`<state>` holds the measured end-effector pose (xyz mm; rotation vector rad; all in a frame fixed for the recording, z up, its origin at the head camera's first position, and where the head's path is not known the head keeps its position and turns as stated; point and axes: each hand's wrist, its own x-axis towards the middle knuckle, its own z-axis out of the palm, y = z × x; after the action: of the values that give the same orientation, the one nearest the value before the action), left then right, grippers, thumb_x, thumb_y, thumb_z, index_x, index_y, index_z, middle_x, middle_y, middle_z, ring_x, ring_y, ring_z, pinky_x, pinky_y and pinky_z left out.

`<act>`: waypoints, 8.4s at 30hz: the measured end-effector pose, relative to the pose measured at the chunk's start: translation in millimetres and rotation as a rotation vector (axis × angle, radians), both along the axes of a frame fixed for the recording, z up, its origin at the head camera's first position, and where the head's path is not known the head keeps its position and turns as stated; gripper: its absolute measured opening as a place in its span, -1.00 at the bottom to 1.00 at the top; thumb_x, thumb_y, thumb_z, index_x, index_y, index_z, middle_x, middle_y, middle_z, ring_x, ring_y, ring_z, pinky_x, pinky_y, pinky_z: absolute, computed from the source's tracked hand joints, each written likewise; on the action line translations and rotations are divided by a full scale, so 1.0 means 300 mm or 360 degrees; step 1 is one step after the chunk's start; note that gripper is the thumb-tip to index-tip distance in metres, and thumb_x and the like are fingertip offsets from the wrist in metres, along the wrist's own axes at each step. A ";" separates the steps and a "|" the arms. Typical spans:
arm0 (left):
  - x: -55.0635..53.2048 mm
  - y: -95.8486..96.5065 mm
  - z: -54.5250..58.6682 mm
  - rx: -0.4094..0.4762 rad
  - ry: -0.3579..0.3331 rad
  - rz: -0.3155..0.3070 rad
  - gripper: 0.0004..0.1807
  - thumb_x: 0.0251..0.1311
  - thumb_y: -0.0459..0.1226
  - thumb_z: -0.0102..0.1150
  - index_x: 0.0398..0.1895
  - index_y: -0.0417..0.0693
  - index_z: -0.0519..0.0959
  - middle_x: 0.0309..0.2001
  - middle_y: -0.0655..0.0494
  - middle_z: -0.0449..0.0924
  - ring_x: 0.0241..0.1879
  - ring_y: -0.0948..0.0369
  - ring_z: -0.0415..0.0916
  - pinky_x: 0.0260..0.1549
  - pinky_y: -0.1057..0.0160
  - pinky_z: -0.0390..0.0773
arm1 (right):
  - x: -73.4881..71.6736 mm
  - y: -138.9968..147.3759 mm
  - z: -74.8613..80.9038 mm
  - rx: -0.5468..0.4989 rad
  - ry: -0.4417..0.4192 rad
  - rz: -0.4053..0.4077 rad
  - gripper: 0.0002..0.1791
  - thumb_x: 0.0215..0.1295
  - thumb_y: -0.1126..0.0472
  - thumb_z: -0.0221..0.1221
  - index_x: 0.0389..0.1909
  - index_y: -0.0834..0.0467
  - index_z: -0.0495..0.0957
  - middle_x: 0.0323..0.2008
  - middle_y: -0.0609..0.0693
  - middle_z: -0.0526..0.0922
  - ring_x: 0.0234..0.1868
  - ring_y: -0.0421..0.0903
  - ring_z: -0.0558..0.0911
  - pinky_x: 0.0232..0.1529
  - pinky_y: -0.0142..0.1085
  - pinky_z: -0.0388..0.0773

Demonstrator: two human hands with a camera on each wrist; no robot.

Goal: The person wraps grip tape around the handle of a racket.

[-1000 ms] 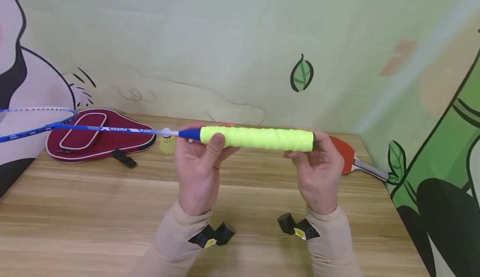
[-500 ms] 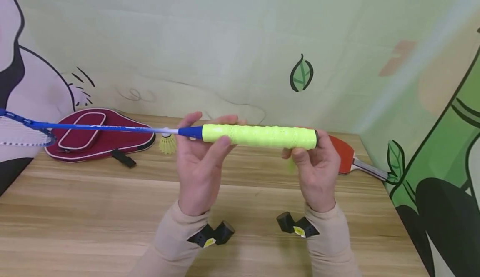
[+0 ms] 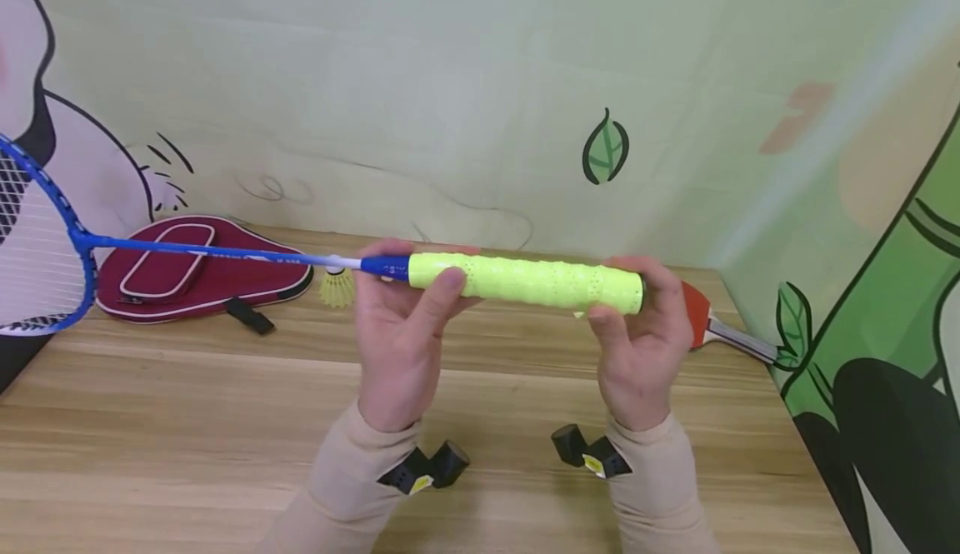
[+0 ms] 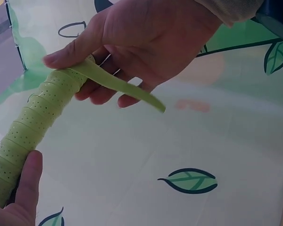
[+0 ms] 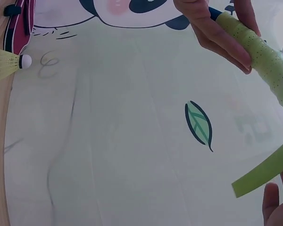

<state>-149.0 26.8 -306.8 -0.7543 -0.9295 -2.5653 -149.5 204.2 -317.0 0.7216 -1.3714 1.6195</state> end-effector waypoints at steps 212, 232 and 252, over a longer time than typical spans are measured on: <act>-0.007 -0.011 0.000 -0.0150 -0.0008 0.0243 -0.75 0.30 -0.55 0.05 -0.08 -0.29 0.23 -0.27 -0.21 0.67 -0.24 -0.10 0.67 -0.24 0.00 0.68 | 0.026 0.039 -0.024 0.0668 -0.0486 -0.0052 -0.23 0.03 -0.22 0.35 -0.17 0.46 0.46 -0.23 -0.02 0.62 -0.44 -0.17 0.46 -0.51 -0.44 0.41; 0.002 0.001 -0.014 -0.0155 -0.0055 0.0109 -0.70 0.30 -0.55 0.04 -0.01 -0.20 0.24 -0.18 -0.24 0.67 -0.13 -0.18 0.64 -0.12 -0.07 0.63 | 0.053 0.093 0.015 0.0906 -0.0655 -0.0143 -0.48 -0.01 0.05 0.50 -0.06 0.18 0.57 -0.18 -0.05 0.64 -0.22 -0.10 0.51 -0.24 -0.34 0.43; 0.099 0.091 -0.162 -0.0435 -0.0407 -0.0208 -0.57 0.26 -0.53 0.13 0.11 -0.30 0.21 0.08 -0.35 0.53 0.06 -0.07 0.55 0.03 0.04 0.59 | 0.145 0.092 -0.012 0.1842 -0.0401 -0.0636 -0.48 0.17 0.12 0.37 0.15 0.15 0.51 -0.13 -0.04 0.64 -0.13 -0.10 0.58 -0.22 -0.19 0.49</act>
<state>-119.3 54.2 -355.4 -0.5795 -1.3745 -2.7270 -105.9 231.8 -320.5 0.7913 -2.4603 0.4946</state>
